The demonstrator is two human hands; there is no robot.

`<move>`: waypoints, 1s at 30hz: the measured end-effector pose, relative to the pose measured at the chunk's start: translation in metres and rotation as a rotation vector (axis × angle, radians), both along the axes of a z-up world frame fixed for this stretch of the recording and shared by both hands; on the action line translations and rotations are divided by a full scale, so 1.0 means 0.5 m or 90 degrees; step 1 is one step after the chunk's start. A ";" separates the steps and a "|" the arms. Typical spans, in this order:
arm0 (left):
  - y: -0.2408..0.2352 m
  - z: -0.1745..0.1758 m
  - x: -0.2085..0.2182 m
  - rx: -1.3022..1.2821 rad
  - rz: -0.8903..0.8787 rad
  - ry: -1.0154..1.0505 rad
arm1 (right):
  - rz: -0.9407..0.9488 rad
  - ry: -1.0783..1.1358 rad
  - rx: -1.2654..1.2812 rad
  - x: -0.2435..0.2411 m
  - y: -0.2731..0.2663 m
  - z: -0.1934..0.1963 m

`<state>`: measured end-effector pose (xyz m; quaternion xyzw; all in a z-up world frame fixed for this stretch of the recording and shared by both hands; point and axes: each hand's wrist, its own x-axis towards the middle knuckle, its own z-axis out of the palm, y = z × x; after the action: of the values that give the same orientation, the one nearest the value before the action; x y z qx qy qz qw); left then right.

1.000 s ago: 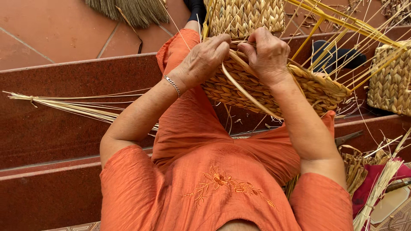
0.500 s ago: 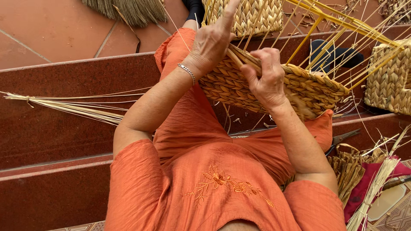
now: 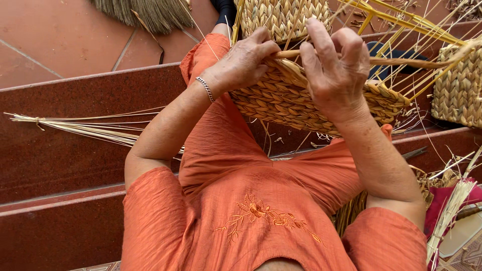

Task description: The person weaves a basket by hand, interlacing dried palm fronds through a vertical frame. They repeatedly pull and tighten strands to build up the basket's side walls.

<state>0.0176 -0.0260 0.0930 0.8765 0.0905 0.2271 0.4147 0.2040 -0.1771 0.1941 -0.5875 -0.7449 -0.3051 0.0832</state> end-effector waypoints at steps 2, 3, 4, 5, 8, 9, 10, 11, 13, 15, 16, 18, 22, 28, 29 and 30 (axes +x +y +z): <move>-0.003 0.012 0.004 -0.024 -0.007 0.054 | -0.053 -0.009 -0.091 0.000 0.012 0.014; -0.004 0.014 0.008 0.015 0.014 0.059 | -0.125 0.007 -0.199 0.003 0.016 0.022; -0.009 0.012 0.015 0.051 0.033 0.062 | -0.198 0.022 -0.311 0.007 0.014 0.028; -0.014 0.007 0.022 0.086 0.052 0.065 | -0.263 0.123 -0.409 0.017 0.013 0.034; -0.021 -0.012 0.036 0.042 0.086 0.078 | -0.351 0.334 -0.555 0.056 0.017 0.046; -0.020 -0.019 0.036 0.019 0.090 0.056 | -0.310 0.340 -0.514 0.066 0.016 0.045; -0.019 -0.026 0.032 -0.003 0.096 0.036 | -0.268 0.347 -0.474 0.070 0.014 0.037; -0.018 -0.032 0.026 -0.026 0.101 0.017 | -0.238 0.406 -0.466 0.067 0.011 0.022; -0.009 -0.039 0.015 0.035 0.077 -0.068 | -0.175 0.520 -0.442 0.054 0.010 -0.016; -0.007 -0.046 0.001 0.101 0.051 -0.095 | -0.168 0.481 -0.356 0.031 0.001 -0.067; -0.007 -0.049 -0.003 0.138 0.040 -0.080 | -0.164 0.463 -0.313 0.024 -0.004 -0.092; -0.008 -0.053 -0.003 0.176 0.031 -0.058 | -0.191 0.403 -0.271 0.027 -0.001 -0.133; -0.005 -0.057 0.029 0.135 0.074 0.029 | -0.218 0.401 -0.223 0.023 -0.007 -0.190; -0.006 -0.065 0.082 0.101 0.214 -0.018 | -0.215 0.526 -0.159 -0.027 -0.072 -0.178; -0.012 -0.067 0.088 0.107 0.230 -0.028 | -0.189 0.461 -0.138 -0.037 -0.081 -0.166; -0.015 -0.070 0.095 0.159 0.237 -0.028 | -0.161 0.397 -0.117 -0.045 -0.087 -0.152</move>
<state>0.0651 -0.0335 0.0581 0.8842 0.2126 0.3282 0.2555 0.1815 -0.2208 0.1181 -0.7451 -0.6292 -0.0508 0.2151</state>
